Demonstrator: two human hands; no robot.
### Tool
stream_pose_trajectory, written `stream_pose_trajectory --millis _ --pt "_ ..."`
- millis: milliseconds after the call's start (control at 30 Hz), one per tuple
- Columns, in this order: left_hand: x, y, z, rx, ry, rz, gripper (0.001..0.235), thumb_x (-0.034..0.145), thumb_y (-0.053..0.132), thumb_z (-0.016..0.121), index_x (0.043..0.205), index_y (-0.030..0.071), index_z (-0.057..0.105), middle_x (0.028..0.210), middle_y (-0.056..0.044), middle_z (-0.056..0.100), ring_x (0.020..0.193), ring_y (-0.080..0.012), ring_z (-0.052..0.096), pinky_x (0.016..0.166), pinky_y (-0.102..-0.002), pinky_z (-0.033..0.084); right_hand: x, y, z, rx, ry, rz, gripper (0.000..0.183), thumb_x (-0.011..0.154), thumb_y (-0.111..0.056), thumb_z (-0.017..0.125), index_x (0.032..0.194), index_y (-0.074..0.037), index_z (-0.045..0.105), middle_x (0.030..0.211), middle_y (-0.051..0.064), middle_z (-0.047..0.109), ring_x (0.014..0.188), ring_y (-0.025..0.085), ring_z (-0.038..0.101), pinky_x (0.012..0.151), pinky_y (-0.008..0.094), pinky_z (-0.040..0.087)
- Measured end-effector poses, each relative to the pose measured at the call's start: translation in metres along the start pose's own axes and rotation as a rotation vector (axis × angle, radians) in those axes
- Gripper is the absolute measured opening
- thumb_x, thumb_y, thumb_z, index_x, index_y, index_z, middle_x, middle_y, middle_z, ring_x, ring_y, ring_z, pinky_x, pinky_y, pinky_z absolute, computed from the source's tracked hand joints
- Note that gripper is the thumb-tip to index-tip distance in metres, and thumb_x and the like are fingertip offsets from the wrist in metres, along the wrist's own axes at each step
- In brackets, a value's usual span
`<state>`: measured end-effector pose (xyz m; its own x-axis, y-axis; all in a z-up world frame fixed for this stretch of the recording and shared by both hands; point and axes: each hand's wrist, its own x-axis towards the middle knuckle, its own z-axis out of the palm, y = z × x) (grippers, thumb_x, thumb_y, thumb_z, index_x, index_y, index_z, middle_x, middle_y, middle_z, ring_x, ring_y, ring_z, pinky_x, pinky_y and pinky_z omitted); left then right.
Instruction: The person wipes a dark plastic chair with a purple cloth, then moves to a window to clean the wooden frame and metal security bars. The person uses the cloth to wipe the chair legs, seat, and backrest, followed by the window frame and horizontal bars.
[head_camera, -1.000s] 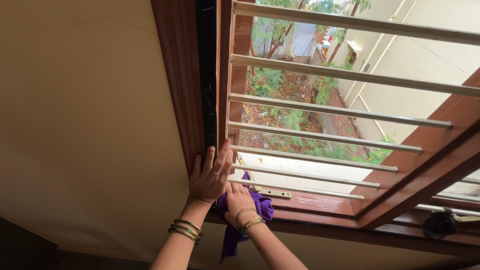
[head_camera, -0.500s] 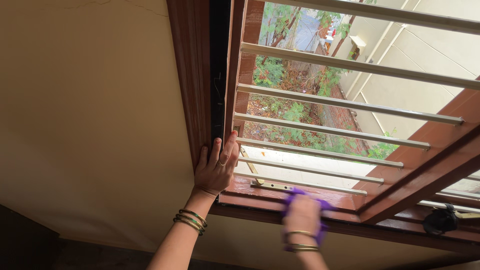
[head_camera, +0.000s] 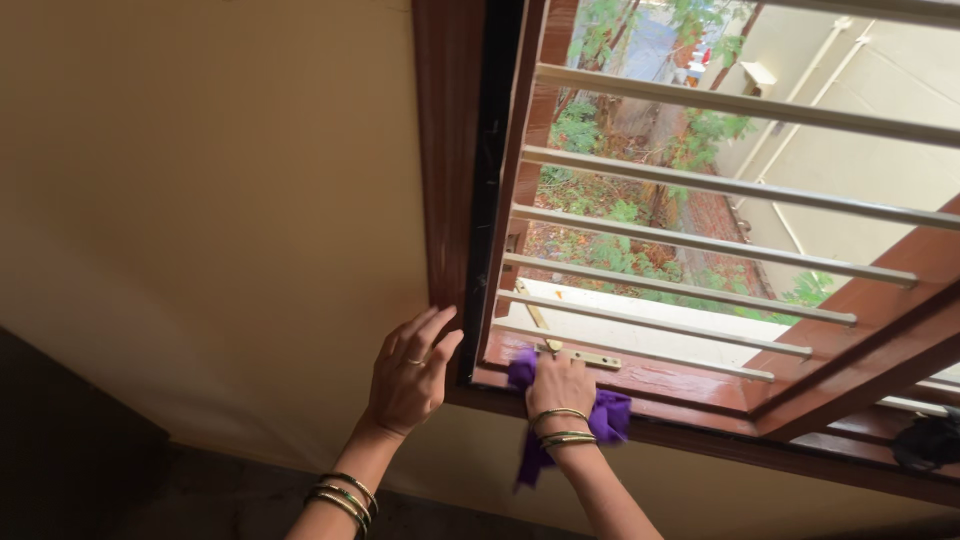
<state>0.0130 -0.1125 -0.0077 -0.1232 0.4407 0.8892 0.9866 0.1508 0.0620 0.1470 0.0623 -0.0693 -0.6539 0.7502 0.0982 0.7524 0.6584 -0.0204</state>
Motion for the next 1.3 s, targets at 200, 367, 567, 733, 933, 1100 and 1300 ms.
stream_pose_trajectory --millis 200,367,567,733,933,1100,1300 --pt "-0.03 0.002 -0.002 -0.075 -0.083 -0.133 0.028 0.087 0.001 0.059 0.115 0.004 0.065 0.123 -0.011 0.064 0.11 -0.031 0.063 0.096 -0.044 0.05 -0.009 -0.022 -0.007 0.188 0.589 -0.698 0.033 0.06 -0.007 0.067 0.093 -0.005 0.071 0.118 0.017 0.068 0.109 0.033 0.064 0.084 0.039 0.055" --pt "-0.051 -0.002 -0.009 -0.084 -0.06 -0.29 0.02 0.09 -0.001 0.06 0.107 0.006 0.066 0.114 -0.008 0.068 0.105 -0.0292 0.065 0.09 -0.042 0.051 -0.006 -0.021 -0.019 -0.034 0.025 -0.151 0.014 0.083 -0.013 0.066 0.097 -0.01 0.07 0.11 0.011 0.069 0.107 0.029 0.063 0.086 0.041 0.052" --pt "-0.048 -0.002 -0.006 -0.116 -0.083 -0.302 0.016 0.089 0.002 0.062 0.103 0.007 0.066 0.11 -0.007 0.068 0.101 -0.0289 0.065 0.085 -0.041 0.05 -0.032 -0.035 -0.014 0.027 0.327 -0.337 0.021 0.072 -0.012 0.061 0.09 -0.006 0.068 0.105 0.012 0.069 0.1 0.031 0.065 0.084 0.041 0.054" --pt "-0.048 0.002 -0.007 -0.138 -0.074 -0.364 0.013 0.09 0.001 0.062 0.102 0.006 0.065 0.109 -0.006 0.067 0.099 -0.0285 0.065 0.082 -0.04 0.052 -0.023 -0.043 0.006 0.12 0.534 -0.229 0.03 0.062 -0.001 0.064 0.091 -0.002 0.069 0.112 0.015 0.066 0.099 0.034 0.064 0.081 0.043 0.052" --pt "-0.045 0.007 -0.01 -0.179 -0.116 -0.272 0.01 0.09 0.002 0.063 0.1 0.005 0.064 0.105 -0.005 0.068 0.091 -0.0264 0.067 0.077 -0.04 0.055 -0.043 0.054 0.039 -0.2 0.467 -0.58 0.015 0.08 -0.006 0.064 0.093 -0.009 0.069 0.11 0.007 0.065 0.098 0.022 0.065 0.08 0.035 0.056" --pt "-0.059 -0.001 -0.021 -0.202 -0.203 -0.378 0.008 0.089 0.001 0.063 0.096 0.006 0.064 0.099 -0.004 0.069 0.086 -0.0257 0.069 0.067 -0.038 0.058 -0.056 0.228 0.006 -0.362 0.223 0.134 0.014 0.088 -0.014 0.06 0.085 -0.015 0.073 0.105 0.004 0.066 0.103 0.022 0.065 0.081 0.039 0.058" --pt "-0.051 0.029 0.01 -0.301 -0.21 -0.291 0.008 0.09 0.004 0.062 0.097 0.006 0.066 0.099 -0.007 0.072 0.087 -0.028 0.071 0.071 -0.038 0.06 -0.035 0.14 -0.005 -0.212 -0.038 0.291 0.02 0.086 -0.029 0.065 0.093 -0.016 0.078 0.099 0.011 0.07 0.104 0.03 0.067 0.087 0.045 0.057"
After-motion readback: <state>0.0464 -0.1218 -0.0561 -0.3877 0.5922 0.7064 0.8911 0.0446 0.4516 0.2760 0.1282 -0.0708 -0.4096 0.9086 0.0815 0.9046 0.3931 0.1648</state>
